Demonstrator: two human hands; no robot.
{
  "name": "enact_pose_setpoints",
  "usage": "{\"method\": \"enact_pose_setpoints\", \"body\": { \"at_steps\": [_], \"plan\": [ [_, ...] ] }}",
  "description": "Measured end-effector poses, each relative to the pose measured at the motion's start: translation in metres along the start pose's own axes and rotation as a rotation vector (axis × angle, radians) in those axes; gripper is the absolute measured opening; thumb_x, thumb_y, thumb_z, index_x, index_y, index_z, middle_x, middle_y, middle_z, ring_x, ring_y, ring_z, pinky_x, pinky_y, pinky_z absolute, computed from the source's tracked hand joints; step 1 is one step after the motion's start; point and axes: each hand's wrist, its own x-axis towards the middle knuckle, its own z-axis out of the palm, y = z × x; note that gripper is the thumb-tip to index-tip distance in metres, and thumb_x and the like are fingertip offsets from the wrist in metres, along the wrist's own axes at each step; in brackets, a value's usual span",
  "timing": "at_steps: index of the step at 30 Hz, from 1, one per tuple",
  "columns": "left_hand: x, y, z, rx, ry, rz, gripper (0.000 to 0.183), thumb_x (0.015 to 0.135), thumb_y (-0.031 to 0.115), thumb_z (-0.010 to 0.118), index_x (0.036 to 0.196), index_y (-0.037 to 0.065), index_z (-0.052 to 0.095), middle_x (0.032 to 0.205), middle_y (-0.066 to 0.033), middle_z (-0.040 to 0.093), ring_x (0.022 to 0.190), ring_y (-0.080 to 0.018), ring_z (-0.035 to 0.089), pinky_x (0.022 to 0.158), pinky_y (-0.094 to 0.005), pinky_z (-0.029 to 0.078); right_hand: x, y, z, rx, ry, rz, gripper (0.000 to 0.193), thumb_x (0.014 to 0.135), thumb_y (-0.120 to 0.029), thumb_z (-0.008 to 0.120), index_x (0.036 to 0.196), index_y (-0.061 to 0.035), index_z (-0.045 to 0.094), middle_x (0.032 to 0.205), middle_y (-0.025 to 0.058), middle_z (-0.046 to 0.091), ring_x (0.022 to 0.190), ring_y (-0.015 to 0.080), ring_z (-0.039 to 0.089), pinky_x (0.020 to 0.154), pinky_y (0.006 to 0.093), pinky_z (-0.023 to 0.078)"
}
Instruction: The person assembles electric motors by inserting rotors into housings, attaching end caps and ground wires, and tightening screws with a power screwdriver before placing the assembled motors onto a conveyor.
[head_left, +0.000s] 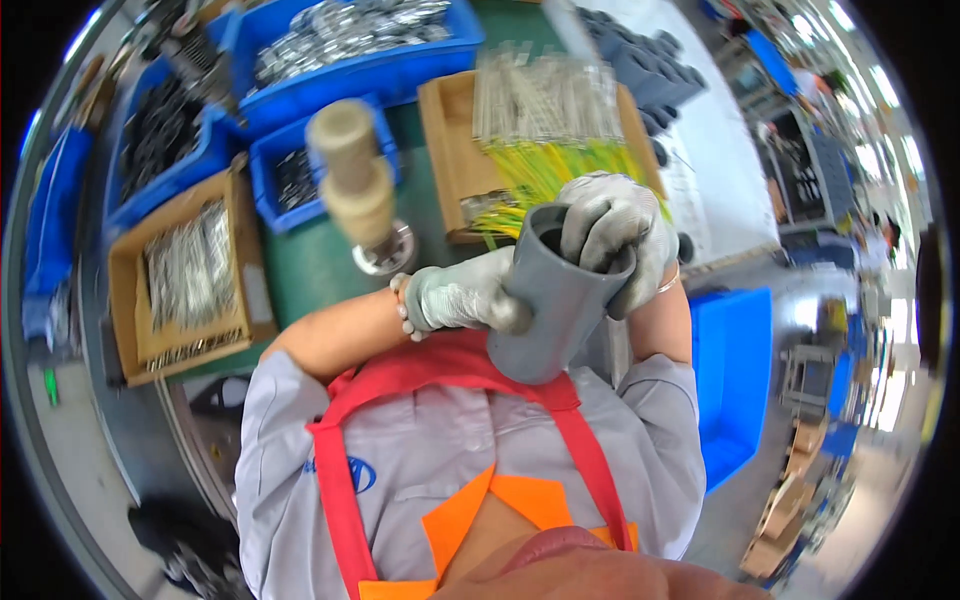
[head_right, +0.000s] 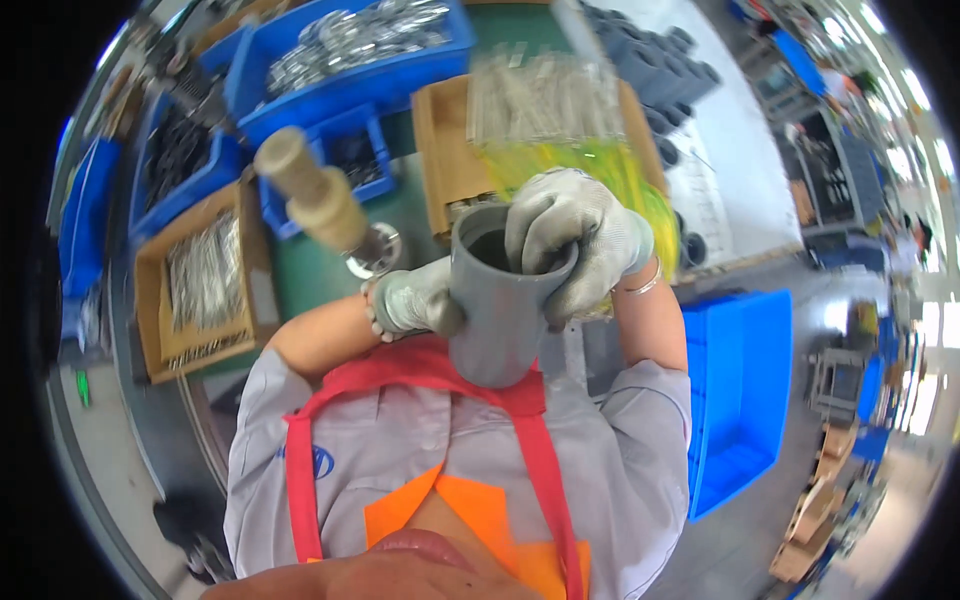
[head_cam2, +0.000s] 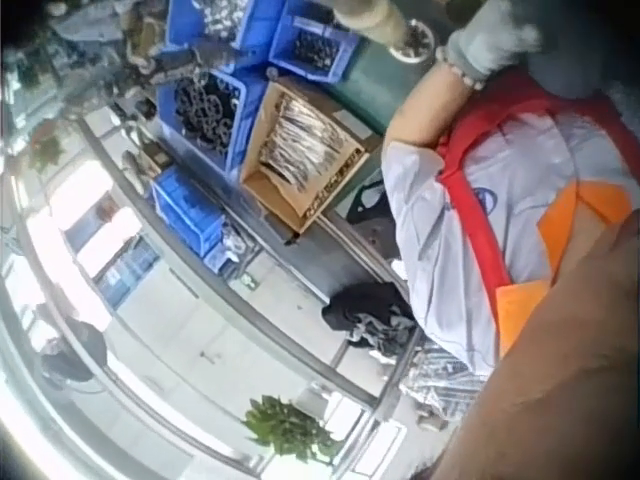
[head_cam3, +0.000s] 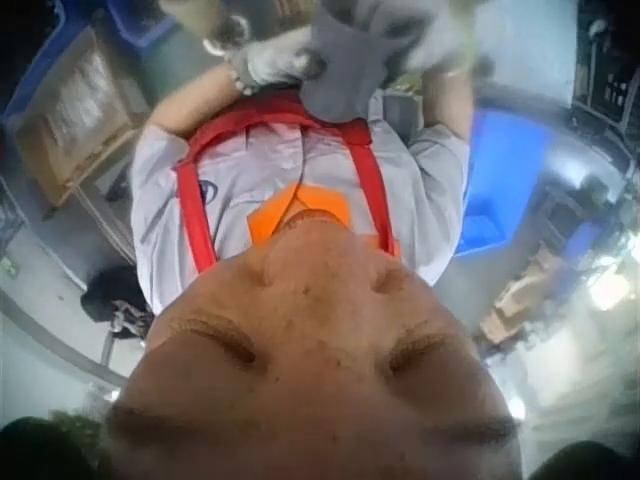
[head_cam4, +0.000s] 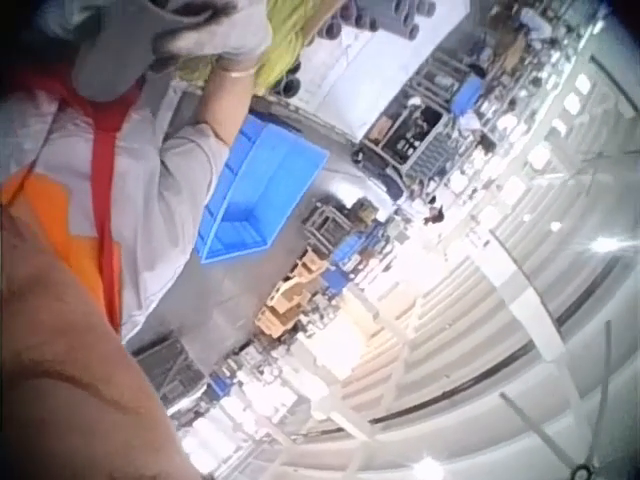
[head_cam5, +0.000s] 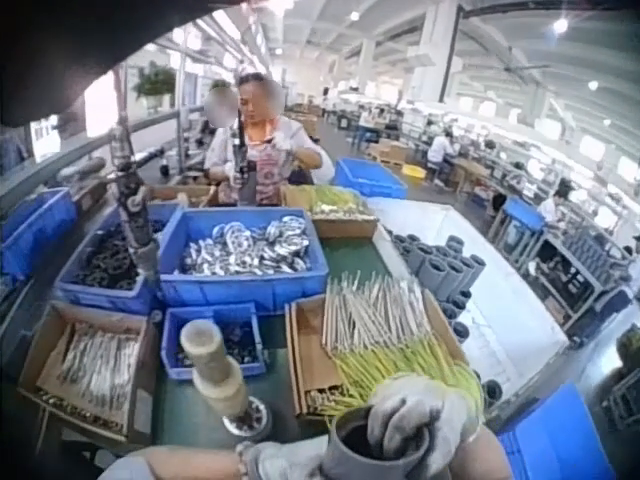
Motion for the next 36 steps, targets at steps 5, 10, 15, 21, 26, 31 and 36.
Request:
{"method": "enact_pose_setpoints", "body": {
  "at_steps": [5, 10, 15, 21, 26, 31, 36],
  "plan": [
    [-0.076, 0.012, 0.027, 0.144, 0.225, 0.142, 0.110, 0.068, 0.049, 0.088, 0.150, 0.001, 0.033, 0.140, -0.0100, 0.052, 0.130, -0.0227, 0.050, 0.113, -0.0412, 0.037, 0.038, 0.026, 0.032, 0.412, 0.526, 0.380, 0.054, 0.078, -0.025, 0.080, 0.122, 0.0014, 0.063, 0.116, 0.0116, 0.067, 0.101, 0.0171, 0.065, 0.087, 0.0334, 0.052],
    [-0.143, 0.075, 0.066, 0.773, 0.322, 0.295, 0.111, 0.065, 0.042, 0.091, 0.150, 0.000, 0.032, 0.140, -0.0118, 0.052, 0.132, -0.0254, 0.050, 0.114, -0.0420, 0.036, 0.089, 0.064, 0.084, -0.205, 0.371, 0.459, 0.073, 0.076, -0.014, 0.078, 0.140, -0.0004, 0.047, 0.124, 0.0151, 0.066, 0.114, 0.0281, 0.064, 0.098, 0.0396, 0.049],
    [-0.101, 0.157, 0.056, 1.560, 0.448, 0.499, 0.112, 0.062, 0.037, 0.094, 0.149, -0.001, 0.033, 0.140, -0.0131, 0.053, 0.132, -0.0268, 0.051, 0.114, -0.0419, 0.037, 0.105, 0.046, 0.101, -0.198, 0.375, 0.566, 0.076, 0.075, -0.021, 0.082, 0.138, 0.0006, 0.047, 0.123, 0.0196, 0.065, 0.115, 0.0321, 0.064, 0.099, 0.0396, 0.049],
    [-0.087, 0.131, 0.034, 1.111, 0.849, 0.467, 0.114, 0.053, 0.025, 0.100, 0.145, 0.001, 0.037, 0.140, -0.0134, 0.053, 0.126, -0.0240, 0.056, 0.110, -0.0403, 0.044, 0.085, 0.008, 0.050, -0.042, 0.665, 0.304, 0.052, 0.082, -0.004, 0.069, 0.131, 0.0049, 0.056, 0.122, 0.0170, 0.067, 0.116, 0.0257, 0.064, 0.103, 0.0403, 0.047],
    [-0.097, 0.104, 0.005, 1.043, 0.831, 0.395, 0.108, 0.061, 0.027, 0.095, 0.146, 0.003, 0.033, 0.140, -0.0143, 0.052, 0.129, -0.0264, 0.053, 0.110, -0.0406, 0.041, 0.164, -0.022, 0.037, -0.704, 0.285, -0.070, 0.048, 0.078, -0.010, 0.062, 0.125, 0.0024, 0.059, 0.118, 0.0245, 0.065, 0.111, 0.0411, 0.064, 0.103, 0.0517, 0.045],
    [-0.103, 0.064, -0.026, 1.017, 0.824, 0.255, 0.097, 0.074, 0.023, 0.087, 0.148, 0.005, 0.025, 0.145, -0.0141, 0.045, 0.138, -0.0256, 0.042, 0.115, -0.0409, 0.033, 0.173, -0.001, 0.057, -0.876, 0.208, 0.024, 0.047, 0.083, -0.021, 0.066, 0.125, -0.0025, 0.059, 0.121, 0.0217, 0.063, 0.110, 0.0438, 0.062, 0.099, 0.0500, 0.048],
    [-0.117, 0.021, -0.078, 1.236, 0.876, 0.203, 0.101, 0.065, 0.028, 0.092, 0.143, 0.004, 0.033, 0.137, -0.0151, 0.052, 0.128, -0.0278, 0.052, 0.108, -0.0404, 0.042, 0.156, 0.000, 0.059, -0.660, 0.221, 0.237, 0.047, 0.082, -0.014, 0.067, 0.127, -0.0024, 0.059, 0.118, 0.0195, 0.065, 0.101, 0.0386, 0.066, 0.088, 0.0458, 0.053]
  ]
}}
